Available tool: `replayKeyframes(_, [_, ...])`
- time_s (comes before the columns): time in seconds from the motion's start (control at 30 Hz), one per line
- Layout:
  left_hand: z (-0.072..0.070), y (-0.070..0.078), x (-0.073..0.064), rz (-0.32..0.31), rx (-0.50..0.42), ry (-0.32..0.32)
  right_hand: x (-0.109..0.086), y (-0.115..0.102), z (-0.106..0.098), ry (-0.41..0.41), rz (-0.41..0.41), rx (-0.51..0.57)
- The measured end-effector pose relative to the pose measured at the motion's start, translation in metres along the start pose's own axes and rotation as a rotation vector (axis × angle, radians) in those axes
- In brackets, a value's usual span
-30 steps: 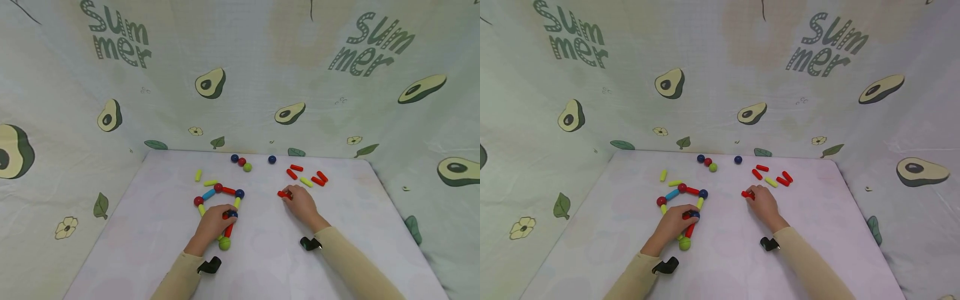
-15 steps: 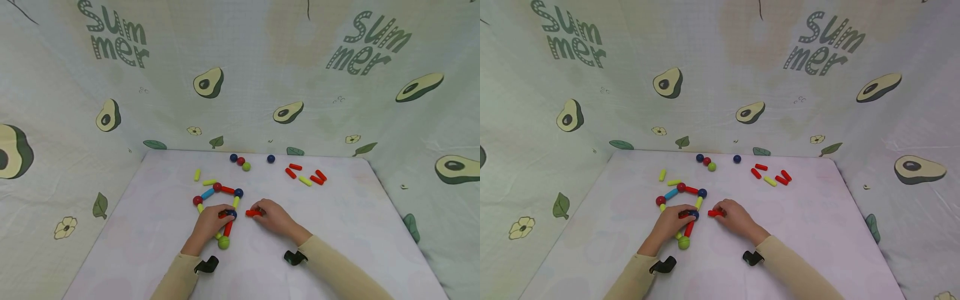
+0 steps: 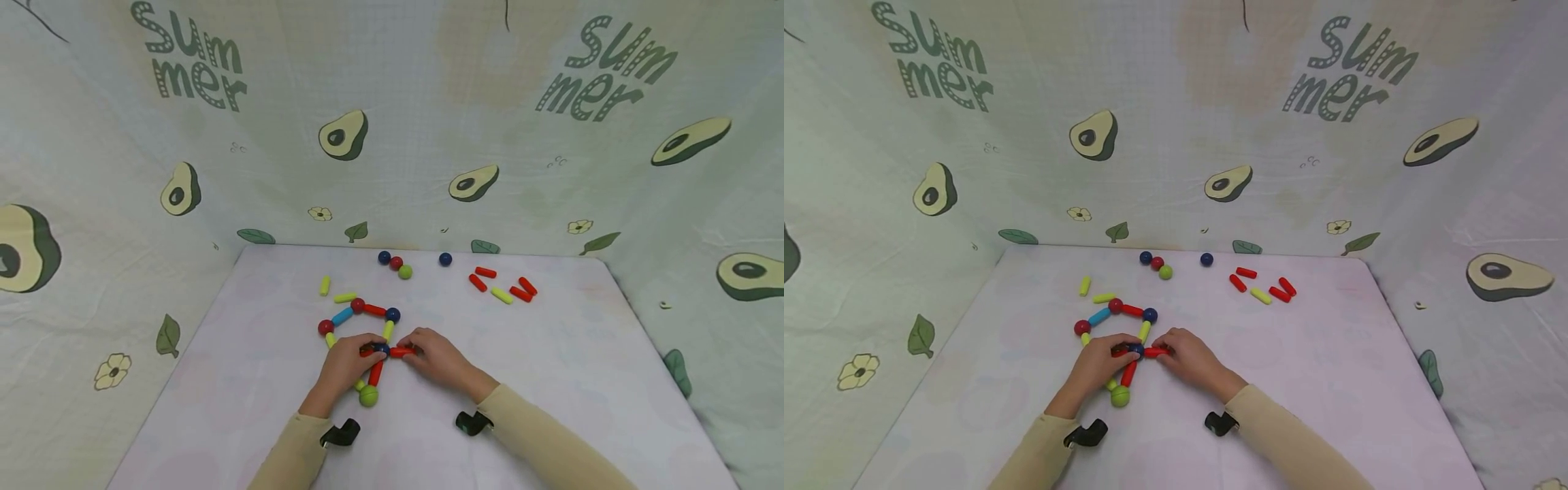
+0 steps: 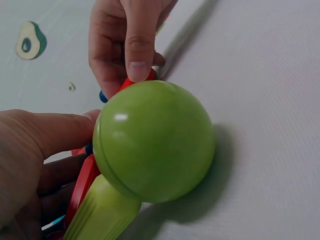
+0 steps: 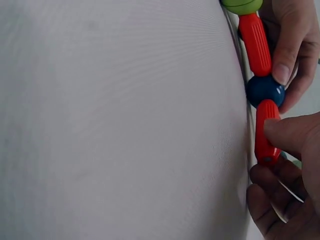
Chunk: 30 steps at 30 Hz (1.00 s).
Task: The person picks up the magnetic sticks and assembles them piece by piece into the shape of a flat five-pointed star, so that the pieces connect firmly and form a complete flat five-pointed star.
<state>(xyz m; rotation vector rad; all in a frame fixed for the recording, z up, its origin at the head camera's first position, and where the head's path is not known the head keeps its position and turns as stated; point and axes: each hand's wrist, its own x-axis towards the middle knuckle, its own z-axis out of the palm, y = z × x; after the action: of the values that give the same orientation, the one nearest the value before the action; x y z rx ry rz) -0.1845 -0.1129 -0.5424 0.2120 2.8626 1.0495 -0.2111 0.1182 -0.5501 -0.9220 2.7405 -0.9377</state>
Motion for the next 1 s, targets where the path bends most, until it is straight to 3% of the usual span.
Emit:
replayKeyframes(0.2, [-0.001, 0.001, 0.000, 0.007, 0.005, -0.004, 0.001, 0.006, -0.007, 0.039, 0.069, 0.056])
replayKeyframes(0.43, [-0.002, -0.002, -0.001, -0.015, -0.013, -0.006, 0.014, 0.056, -0.032, 0.317, 0.315, 0.077])
replayKeyframes(0.57, [-0.001, -0.003, -0.002, -0.009, -0.016, -0.008, 0.017, 0.088, -0.050, 0.464, 0.390, -0.021])
replayKeyframes(0.67, [0.000, -0.003, -0.001, -0.003, -0.006, -0.010, 0.020, 0.104, -0.064, 0.520, 0.422, -0.138])
replayKeyframes(0.83, [0.002, -0.003, 0.000, 0.006, 0.012, -0.008, 0.025, 0.119, -0.082, 0.463, 0.486, -0.307])
replayKeyframes(1.0, [0.002, -0.003, 0.000, -0.003, 0.012, -0.012, 0.030, 0.122, -0.088, 0.385, 0.491, -0.343])
